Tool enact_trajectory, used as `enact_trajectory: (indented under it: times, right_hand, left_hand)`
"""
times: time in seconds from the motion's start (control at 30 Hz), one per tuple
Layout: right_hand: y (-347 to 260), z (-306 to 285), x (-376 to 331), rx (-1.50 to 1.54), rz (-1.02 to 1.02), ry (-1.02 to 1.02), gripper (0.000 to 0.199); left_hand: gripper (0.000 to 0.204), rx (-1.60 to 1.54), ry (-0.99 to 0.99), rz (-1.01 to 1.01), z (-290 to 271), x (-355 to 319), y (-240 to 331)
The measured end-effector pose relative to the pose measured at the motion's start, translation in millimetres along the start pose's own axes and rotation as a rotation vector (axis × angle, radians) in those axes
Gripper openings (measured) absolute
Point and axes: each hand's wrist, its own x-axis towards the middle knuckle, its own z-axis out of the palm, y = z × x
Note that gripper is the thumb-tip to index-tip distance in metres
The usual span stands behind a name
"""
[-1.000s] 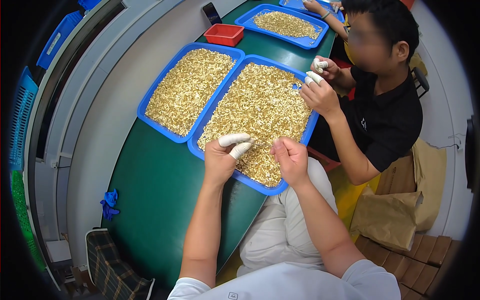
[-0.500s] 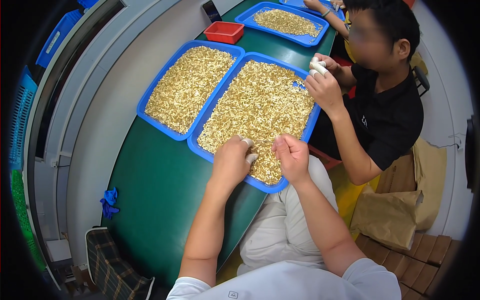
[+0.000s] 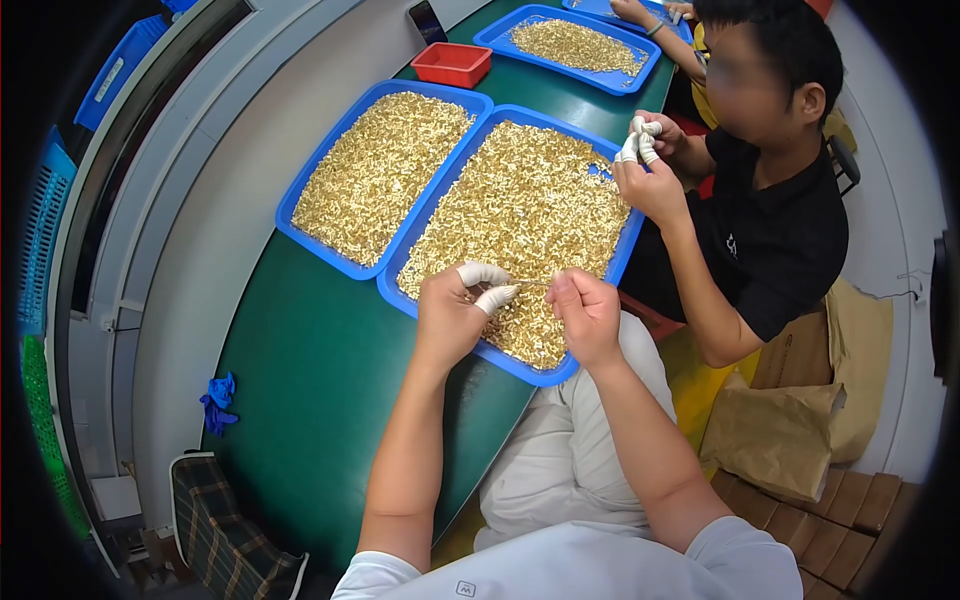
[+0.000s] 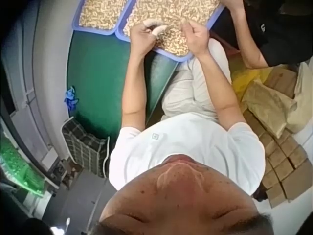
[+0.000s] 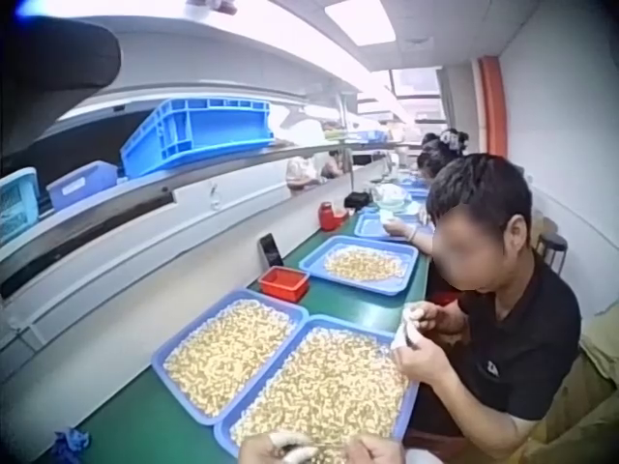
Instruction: Sorting and inspecting small items from blue plastic trays while seated at a workbench.
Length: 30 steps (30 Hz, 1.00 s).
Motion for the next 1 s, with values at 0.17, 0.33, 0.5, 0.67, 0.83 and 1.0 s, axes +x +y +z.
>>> enact_trajectory:
  times: [0.17,0.33,0.5,0.67,0.83,1.0]
  right_hand:
    - [1,3,1,-0.024,-0.045,0.016,0.036]
    - [-2,3,2,-0.08,-0.069,0.031,0.036]
    - [-3,5,2,-0.077,-0.077,0.04,0.036]
    - [0,3,1,-0.034,-0.09,0.031,0.036]
    - [-1,3,0,0.004,-0.063,0.013,0.035]
    - [0,1,-1,0.016,-0.054,0.015,0.034]
  left_hand:
    - [0.012,0.028,0.073,0.113,-5,2,-5]
    - [0.012,0.066,0.069,0.165,-6,3,-1]
    - [0.015,-0.188,0.041,0.126,-5,1,-9]
    - [0.016,-0.451,-0.035,-0.04,0,-2,-3]
    - [0.014,-0.555,-0.057,-0.03,4,-4,-9]
    - [0.013,-0.508,-0.073,-0.04,6,-3,-10]
